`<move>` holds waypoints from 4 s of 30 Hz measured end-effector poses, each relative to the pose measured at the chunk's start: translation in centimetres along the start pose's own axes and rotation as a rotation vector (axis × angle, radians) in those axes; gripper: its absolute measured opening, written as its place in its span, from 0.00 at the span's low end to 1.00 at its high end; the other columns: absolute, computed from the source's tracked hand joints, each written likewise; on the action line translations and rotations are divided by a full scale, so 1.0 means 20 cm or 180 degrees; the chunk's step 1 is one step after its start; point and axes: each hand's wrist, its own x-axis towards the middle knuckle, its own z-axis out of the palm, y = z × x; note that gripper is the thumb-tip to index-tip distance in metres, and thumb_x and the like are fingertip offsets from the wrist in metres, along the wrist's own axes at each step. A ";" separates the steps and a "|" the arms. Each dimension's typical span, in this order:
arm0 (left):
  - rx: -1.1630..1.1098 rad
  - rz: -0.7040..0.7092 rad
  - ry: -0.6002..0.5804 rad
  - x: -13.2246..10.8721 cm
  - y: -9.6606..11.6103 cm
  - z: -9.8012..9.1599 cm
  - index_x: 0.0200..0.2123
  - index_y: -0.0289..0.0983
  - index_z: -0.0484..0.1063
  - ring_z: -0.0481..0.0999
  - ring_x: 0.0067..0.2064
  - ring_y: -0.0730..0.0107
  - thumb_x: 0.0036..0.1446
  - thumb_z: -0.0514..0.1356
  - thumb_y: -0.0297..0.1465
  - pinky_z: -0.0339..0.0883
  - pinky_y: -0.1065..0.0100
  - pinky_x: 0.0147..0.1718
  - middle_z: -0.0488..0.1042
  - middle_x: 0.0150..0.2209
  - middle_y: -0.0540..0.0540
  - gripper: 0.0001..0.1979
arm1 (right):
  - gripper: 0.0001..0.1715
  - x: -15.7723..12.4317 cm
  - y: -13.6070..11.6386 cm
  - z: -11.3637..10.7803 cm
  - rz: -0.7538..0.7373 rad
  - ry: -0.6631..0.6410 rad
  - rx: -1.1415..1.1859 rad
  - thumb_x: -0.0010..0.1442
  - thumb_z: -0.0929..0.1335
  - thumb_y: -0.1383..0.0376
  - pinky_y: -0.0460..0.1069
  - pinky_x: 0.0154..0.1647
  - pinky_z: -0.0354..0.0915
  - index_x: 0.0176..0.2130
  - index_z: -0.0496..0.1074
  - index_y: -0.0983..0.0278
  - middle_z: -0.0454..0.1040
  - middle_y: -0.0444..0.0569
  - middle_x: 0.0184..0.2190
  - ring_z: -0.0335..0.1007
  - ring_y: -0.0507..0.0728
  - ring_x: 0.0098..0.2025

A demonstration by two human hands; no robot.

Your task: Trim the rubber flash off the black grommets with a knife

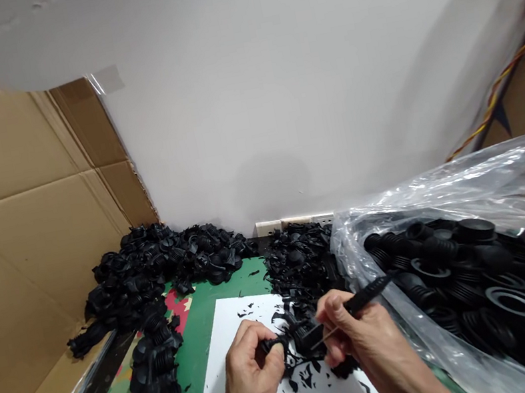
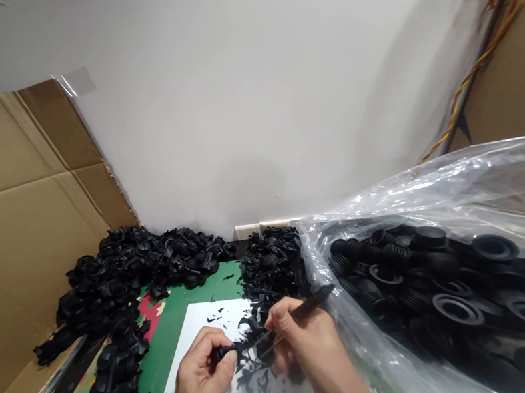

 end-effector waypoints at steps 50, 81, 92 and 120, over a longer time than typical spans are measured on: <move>-0.0085 0.0147 -0.0005 -0.01 -0.01 0.01 0.26 0.39 0.68 0.67 0.31 0.66 0.50 0.56 0.25 0.60 0.69 0.28 0.66 0.28 0.49 0.04 | 0.13 -0.04 0.06 0.05 -0.0996 -0.0224 -0.0936 0.54 0.69 0.56 0.49 0.27 0.67 0.29 0.73 0.65 0.75 0.48 0.19 0.72 0.57 0.24; -0.1564 -0.1448 0.0157 0.01 -0.03 0.01 0.27 0.35 0.70 0.60 0.14 0.81 0.44 0.66 0.41 0.46 0.79 0.12 0.64 0.14 0.56 0.15 | 0.06 -0.03 0.06 0.08 -0.1425 -0.0949 -0.2111 0.54 0.64 0.66 0.48 0.31 0.61 0.29 0.71 0.64 0.71 0.48 0.28 0.67 0.56 0.30; -0.0384 -0.0144 -0.0097 0.01 0.03 -0.02 0.41 0.44 0.77 0.72 0.34 0.67 0.41 0.67 0.24 0.68 0.69 0.32 0.73 0.43 0.46 0.20 | 0.13 -0.01 0.05 0.10 -0.0125 -0.0796 -0.0908 0.50 0.69 0.59 0.47 0.29 0.59 0.24 0.71 0.67 0.71 0.45 0.21 0.64 0.54 0.26; -0.2007 -0.1116 -0.0589 0.02 0.02 -0.02 0.32 0.35 0.77 0.69 0.21 0.76 0.36 0.73 0.31 0.64 0.75 0.22 0.73 0.19 0.52 0.17 | 0.20 -0.01 0.05 0.05 0.1035 -0.1210 0.0959 0.37 0.78 0.57 0.42 0.15 0.39 0.18 0.69 0.66 0.62 0.39 0.13 0.40 0.43 0.14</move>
